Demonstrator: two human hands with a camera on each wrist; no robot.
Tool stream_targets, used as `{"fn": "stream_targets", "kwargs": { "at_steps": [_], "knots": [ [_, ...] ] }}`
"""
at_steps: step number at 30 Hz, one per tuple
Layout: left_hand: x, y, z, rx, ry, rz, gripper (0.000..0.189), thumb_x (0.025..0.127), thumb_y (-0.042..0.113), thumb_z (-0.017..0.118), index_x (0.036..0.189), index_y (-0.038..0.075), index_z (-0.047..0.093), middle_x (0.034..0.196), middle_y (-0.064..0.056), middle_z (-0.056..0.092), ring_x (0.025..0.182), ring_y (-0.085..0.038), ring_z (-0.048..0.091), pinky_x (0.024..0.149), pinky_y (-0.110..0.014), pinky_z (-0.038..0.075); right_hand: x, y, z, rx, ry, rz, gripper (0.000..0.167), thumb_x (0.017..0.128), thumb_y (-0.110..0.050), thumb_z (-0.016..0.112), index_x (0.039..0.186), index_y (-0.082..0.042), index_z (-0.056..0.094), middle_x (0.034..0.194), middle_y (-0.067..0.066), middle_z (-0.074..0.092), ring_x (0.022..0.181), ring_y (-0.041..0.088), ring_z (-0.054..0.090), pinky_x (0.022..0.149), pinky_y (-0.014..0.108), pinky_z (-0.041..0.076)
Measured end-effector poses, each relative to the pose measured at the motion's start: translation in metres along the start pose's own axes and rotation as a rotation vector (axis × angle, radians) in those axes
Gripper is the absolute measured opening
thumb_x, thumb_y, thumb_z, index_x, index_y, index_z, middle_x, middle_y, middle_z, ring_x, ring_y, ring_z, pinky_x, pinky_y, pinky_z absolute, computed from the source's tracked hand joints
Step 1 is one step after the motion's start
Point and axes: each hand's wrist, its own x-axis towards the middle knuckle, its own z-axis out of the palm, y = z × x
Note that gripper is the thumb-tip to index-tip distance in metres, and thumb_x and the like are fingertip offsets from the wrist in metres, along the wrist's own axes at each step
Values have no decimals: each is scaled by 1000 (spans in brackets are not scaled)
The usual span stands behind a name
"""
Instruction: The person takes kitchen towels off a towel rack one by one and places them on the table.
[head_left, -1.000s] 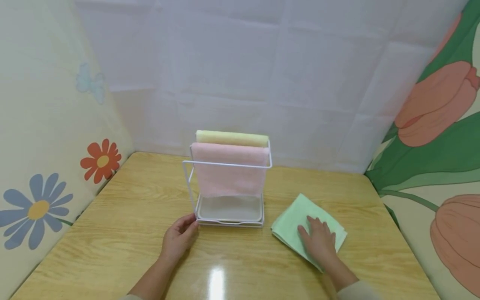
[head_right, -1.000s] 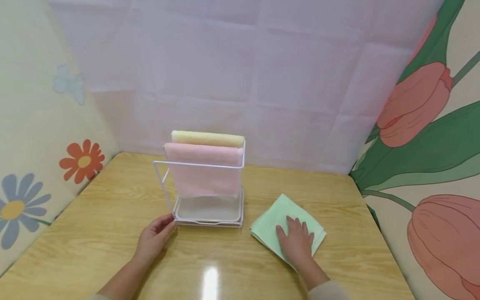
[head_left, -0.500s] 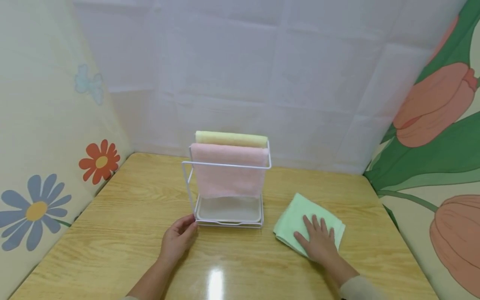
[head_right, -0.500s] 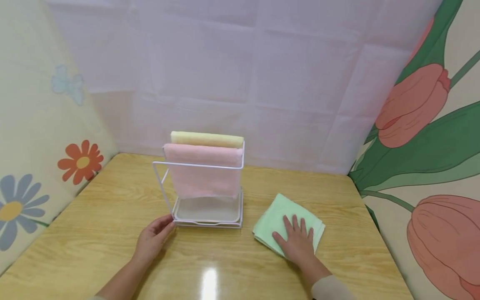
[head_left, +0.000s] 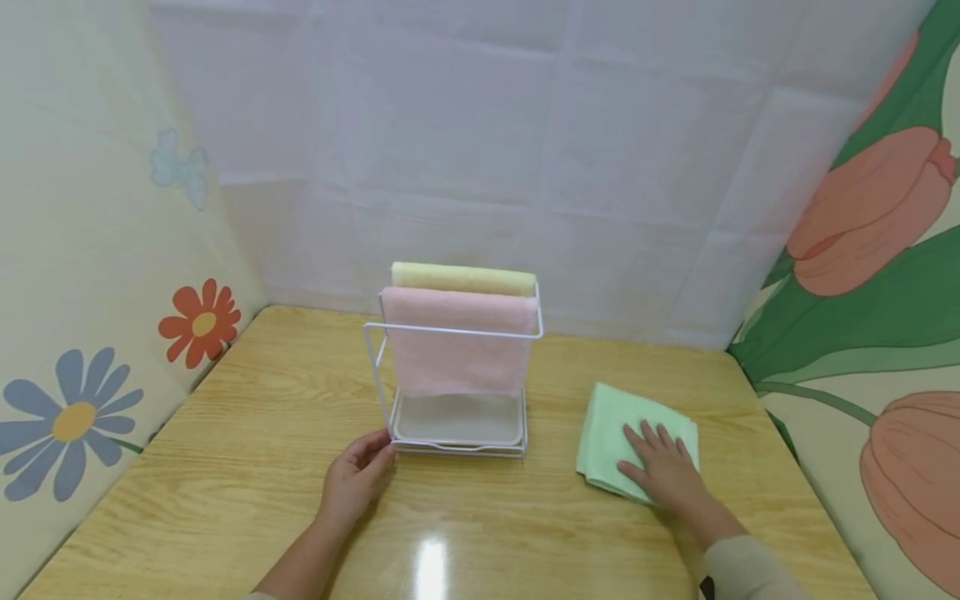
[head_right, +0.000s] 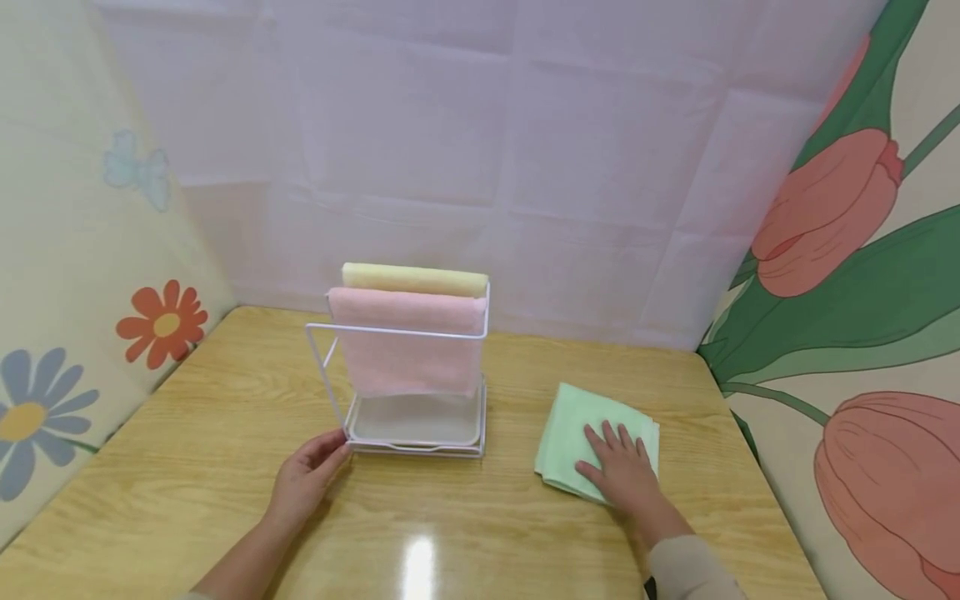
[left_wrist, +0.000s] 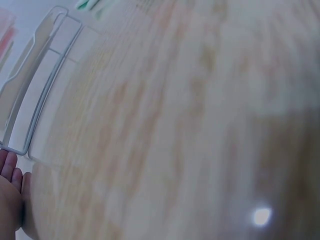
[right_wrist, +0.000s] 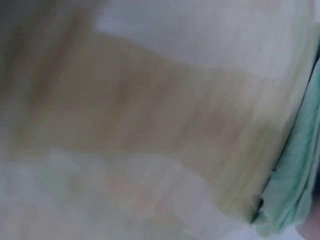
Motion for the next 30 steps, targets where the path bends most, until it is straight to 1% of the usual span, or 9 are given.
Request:
{"fn": "stream_targets", "kwargs": {
  "at_steps": [4,8,11,15,18,22,25,27,30],
  "knots": [
    [0,0,0,-3,0,-5,30,92,3,65,120,-8,63,116,-20,69,85,10,59,75,-11,53,1,8,-8,-39,5,58,67,99,-46,51,150,-5,36,156,30,25,142,54,20,113,72,17],
    [-1,0,1,-7,-2,-7,31,92,3,65,121,-8,62,117,-21,68,85,10,59,76,-11,53,1,8,-16,-60,-9,165,70,99,-45,51,150,-2,32,154,35,22,140,56,20,112,72,18],
    [-1,0,0,-3,-7,-6,31,93,5,65,121,-8,62,118,-23,67,86,11,58,76,-10,53,0,0,-17,-24,-31,235,67,102,-42,46,152,-2,28,155,36,17,141,56,17,113,72,15],
    [0,1,0,1,-8,-12,32,93,7,65,121,-7,62,119,-22,67,86,11,58,76,-10,52,-4,-23,-12,37,-36,268,64,104,-42,38,154,-3,25,156,35,14,142,56,14,112,73,14],
    [1,1,0,-9,-6,-11,31,92,6,66,121,-7,63,108,-2,72,86,10,58,76,-11,53,-9,-42,-5,62,-30,271,68,103,-48,36,154,-4,24,157,34,14,142,56,14,112,74,14],
    [1,-1,-1,-9,-4,4,30,92,6,66,119,-7,63,103,6,71,86,10,58,76,-11,53,-15,-62,1,84,-39,273,76,101,-56,37,155,-5,22,157,33,12,142,57,11,110,76,12],
    [1,0,-1,4,-5,4,30,92,6,66,119,-7,64,112,-12,71,86,10,58,76,-11,52,-19,-74,5,75,-63,281,85,97,-63,38,154,-2,20,156,36,11,141,59,11,109,77,12],
    [1,0,-1,9,-7,-1,30,93,6,66,119,-7,63,116,-19,69,86,10,58,76,-10,52,-22,-79,8,62,-76,293,91,95,-67,40,154,0,20,155,37,11,140,60,11,109,77,14],
    [1,0,-1,14,-8,-2,30,93,6,65,120,-7,63,117,-21,68,86,10,57,76,-10,52,-24,-86,11,42,-83,295,98,92,-70,42,153,3,21,154,40,12,138,62,13,108,78,16]
  ]
}}
